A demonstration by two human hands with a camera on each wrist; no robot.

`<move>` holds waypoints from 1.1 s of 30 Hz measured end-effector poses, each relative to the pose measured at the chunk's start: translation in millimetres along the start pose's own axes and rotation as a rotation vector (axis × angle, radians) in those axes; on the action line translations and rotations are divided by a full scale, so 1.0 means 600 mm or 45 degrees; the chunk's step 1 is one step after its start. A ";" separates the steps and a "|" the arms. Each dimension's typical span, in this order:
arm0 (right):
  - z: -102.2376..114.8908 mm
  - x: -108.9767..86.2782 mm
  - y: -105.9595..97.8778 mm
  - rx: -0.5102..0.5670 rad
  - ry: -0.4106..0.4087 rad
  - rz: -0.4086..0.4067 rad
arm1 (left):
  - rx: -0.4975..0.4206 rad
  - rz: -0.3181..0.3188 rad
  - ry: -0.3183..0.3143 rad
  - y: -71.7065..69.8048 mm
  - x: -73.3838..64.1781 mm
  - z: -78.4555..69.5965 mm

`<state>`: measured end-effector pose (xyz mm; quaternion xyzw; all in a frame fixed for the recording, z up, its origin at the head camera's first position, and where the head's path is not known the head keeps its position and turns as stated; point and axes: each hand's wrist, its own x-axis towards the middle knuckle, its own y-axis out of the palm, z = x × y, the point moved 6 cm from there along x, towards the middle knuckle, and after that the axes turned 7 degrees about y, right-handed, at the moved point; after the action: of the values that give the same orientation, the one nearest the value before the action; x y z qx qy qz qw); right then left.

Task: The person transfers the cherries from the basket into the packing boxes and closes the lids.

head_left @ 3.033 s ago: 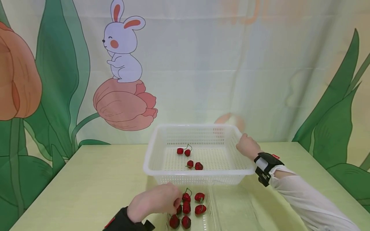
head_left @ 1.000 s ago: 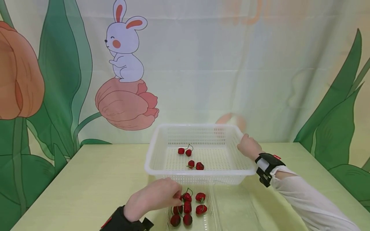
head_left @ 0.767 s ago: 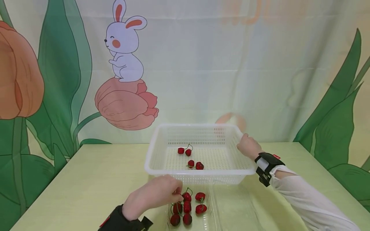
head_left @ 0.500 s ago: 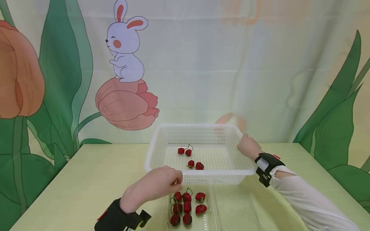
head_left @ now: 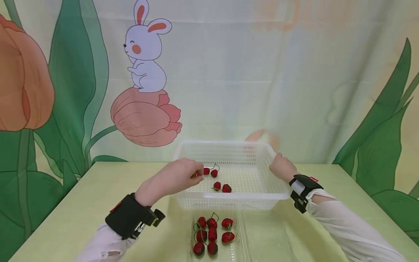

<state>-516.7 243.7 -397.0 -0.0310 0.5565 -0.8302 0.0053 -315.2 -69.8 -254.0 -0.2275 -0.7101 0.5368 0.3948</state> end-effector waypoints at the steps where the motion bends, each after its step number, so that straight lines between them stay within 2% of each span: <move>1: 0.019 -0.022 -0.014 0.001 -0.004 -0.004 | 0.013 0.004 -0.002 -0.005 0.003 0.004; 3: 0.051 -0.059 -0.040 0.010 0.024 0.021 | 0.034 0.010 -0.011 -0.017 0.010 0.011; 6: 0.071 -0.085 -0.056 0.009 0.019 0.022 | 0.067 0.010 -0.027 -0.034 0.019 0.022; 9: 0.074 -0.093 -0.062 0.018 0.036 0.022 | 0.075 0.010 -0.037 -0.048 0.028 0.034; 15: 0.069 -0.088 -0.055 0.014 0.053 0.029 | 0.121 0.037 -0.088 -0.072 0.037 0.057; 17: 0.060 -0.075 -0.046 0.004 0.071 0.037 | 0.156 0.040 -0.101 -0.082 0.039 0.062; 19: 0.037 -0.047 -0.028 0.008 0.088 0.047 | 0.159 0.050 -0.118 -0.091 0.041 0.066; 21: -0.008 0.003 0.007 0.010 -0.006 -0.014 | 0.162 0.053 -0.132 -0.103 0.044 0.071; 23: -0.040 0.039 0.030 0.007 -0.022 -0.018 | 0.159 0.054 -0.151 -0.117 0.046 0.075; 24: -0.046 0.046 0.034 0.005 -0.032 -0.024 | 0.148 0.053 -0.162 -0.123 0.046 0.077; 26: -0.022 0.019 0.016 -0.004 -0.061 -0.037 | 0.154 0.038 -0.170 -0.138 0.046 0.079; 28: 0.045 -0.055 -0.035 -0.007 0.018 0.018 | 0.150 0.019 -0.179 -0.152 0.047 0.080; 30: 0.081 -0.096 -0.064 -0.004 0.024 0.010 | 0.143 0.008 -0.194 -0.164 0.049 0.083; 31: 0.094 -0.111 -0.074 -0.007 0.031 0.015 | 0.146 0.006 -0.201 -0.170 0.051 0.085; 33: 0.094 -0.111 -0.075 -0.006 0.046 0.018 | 0.131 0.005 -0.231 -0.180 0.055 0.090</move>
<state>-446.1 211.6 -336.8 -0.0121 0.5587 -0.8293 0.0011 -366.8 -111.3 -147.7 -0.1589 -0.7138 0.5918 0.3391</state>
